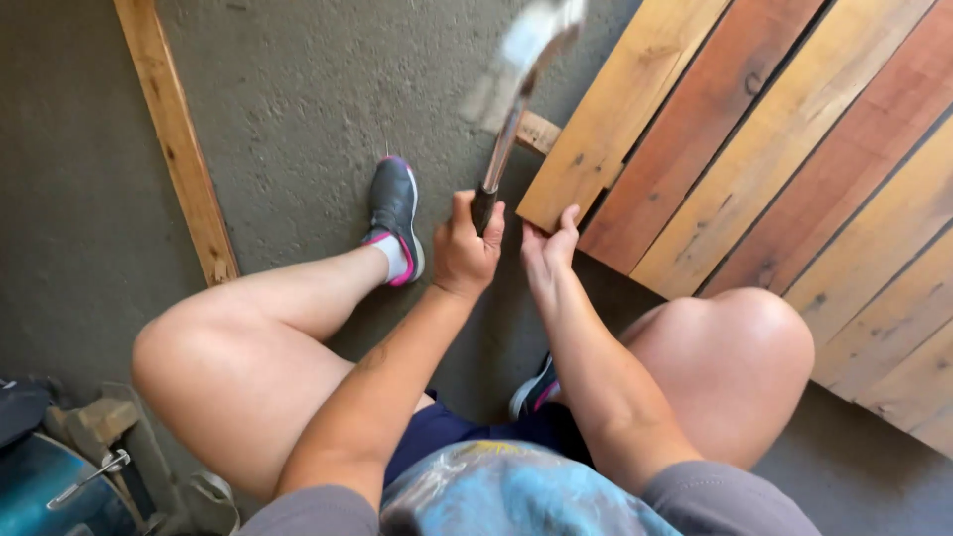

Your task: Dismantling a wooden structure by prying boards apart with a hammer and removing nails.

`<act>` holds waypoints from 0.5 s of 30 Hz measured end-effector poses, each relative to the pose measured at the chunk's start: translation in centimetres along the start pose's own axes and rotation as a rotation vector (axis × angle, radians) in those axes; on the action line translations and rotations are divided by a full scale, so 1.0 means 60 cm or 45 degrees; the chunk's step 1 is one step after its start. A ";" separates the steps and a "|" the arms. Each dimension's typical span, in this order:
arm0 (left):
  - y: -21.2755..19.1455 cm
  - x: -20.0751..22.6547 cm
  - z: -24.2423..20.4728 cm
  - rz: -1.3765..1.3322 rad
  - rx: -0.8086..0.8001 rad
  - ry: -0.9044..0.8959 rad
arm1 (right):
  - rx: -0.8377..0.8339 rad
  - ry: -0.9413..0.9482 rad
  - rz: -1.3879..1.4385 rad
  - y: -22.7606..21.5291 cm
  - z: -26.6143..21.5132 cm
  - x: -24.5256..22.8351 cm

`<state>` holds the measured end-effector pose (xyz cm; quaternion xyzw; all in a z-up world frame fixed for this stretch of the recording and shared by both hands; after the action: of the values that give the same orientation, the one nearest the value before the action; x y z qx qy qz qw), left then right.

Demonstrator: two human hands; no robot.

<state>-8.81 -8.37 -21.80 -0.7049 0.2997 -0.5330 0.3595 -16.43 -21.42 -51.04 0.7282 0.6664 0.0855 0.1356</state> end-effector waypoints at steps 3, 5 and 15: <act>0.093 -0.086 0.012 0.202 -0.392 -0.220 | 0.043 -0.053 0.003 0.003 0.008 -0.006; 0.099 -0.113 0.043 0.267 -0.585 -0.378 | 0.092 -0.045 0.016 0.015 0.051 0.032; 0.057 -0.086 0.019 0.179 -0.057 -0.005 | 0.057 0.016 0.040 -0.027 0.028 -0.009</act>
<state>-9.13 -5.95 -27.59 -0.6911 0.3596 -0.4982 0.3806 -17.50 -21.96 -53.08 0.7408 0.6575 0.0770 0.1137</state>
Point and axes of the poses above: each hand's wrist, its own z-axis towards the middle knuckle, its own y-axis out of the palm, x = y × z, the point moved 10 cm from there along z, towards the middle knuckle, and after that the axes turned 1 degree about -z, right-handed, at the moved point
